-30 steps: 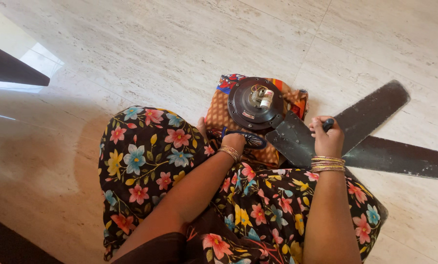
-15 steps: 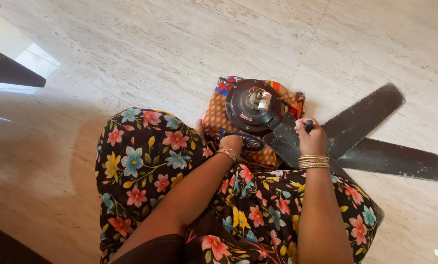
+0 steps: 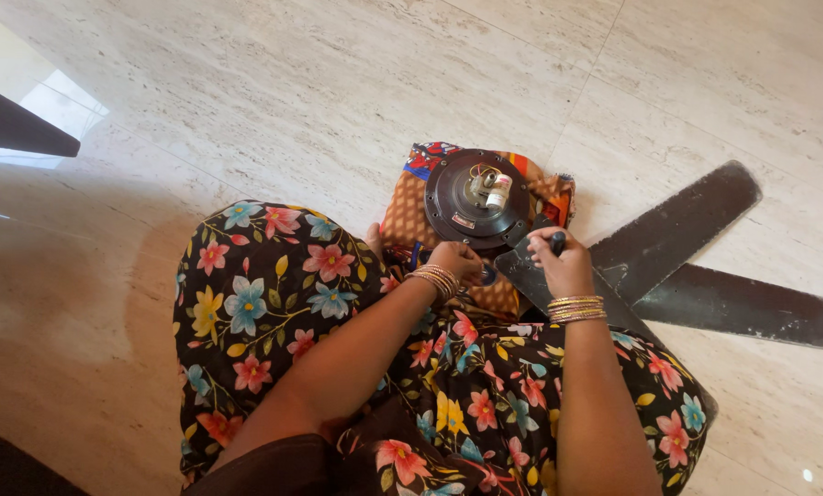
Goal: The person sits on the floor and uses a screwdriver to attach a fan blade to the motor housing of an electric fan. They align the blade and tighten the screws to secure it in place.
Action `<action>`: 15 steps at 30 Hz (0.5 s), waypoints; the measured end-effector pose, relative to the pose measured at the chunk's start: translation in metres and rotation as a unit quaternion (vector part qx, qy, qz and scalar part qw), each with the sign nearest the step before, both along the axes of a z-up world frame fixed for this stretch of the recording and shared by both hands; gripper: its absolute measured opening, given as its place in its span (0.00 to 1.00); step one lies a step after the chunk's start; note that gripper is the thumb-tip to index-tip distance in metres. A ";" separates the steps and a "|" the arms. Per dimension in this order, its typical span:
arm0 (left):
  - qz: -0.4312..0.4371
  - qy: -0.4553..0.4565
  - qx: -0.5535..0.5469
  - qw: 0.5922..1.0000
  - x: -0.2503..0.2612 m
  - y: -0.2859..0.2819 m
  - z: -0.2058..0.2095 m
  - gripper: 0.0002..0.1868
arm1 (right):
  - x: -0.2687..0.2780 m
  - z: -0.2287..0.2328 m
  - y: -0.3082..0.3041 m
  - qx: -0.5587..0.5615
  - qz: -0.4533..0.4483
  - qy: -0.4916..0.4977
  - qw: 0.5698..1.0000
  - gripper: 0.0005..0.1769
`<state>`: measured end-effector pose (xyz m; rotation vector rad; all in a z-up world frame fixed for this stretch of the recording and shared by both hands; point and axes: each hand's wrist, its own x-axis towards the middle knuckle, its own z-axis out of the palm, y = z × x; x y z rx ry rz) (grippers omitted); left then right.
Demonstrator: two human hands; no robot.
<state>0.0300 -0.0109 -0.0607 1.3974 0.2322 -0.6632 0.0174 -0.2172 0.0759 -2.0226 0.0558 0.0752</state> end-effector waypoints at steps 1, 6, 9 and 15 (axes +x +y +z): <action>0.026 0.030 -0.055 0.998 0.000 -0.004 -0.002 0.07 | -0.001 0.001 0.004 0.013 0.028 0.014 0.999 0.06; 0.100 0.107 -0.226 0.963 -0.001 -0.011 -0.013 0.06 | -0.010 0.001 0.022 -0.037 0.137 -0.038 0.989 0.06; 0.118 0.126 -0.249 0.953 0.005 -0.013 -0.014 0.06 | -0.009 -0.003 0.031 -0.031 0.158 -0.046 0.986 0.09; 0.115 0.099 -0.278 0.948 0.005 -0.016 -0.007 0.07 | -0.006 -0.008 0.037 -0.056 0.131 -0.072 0.987 0.10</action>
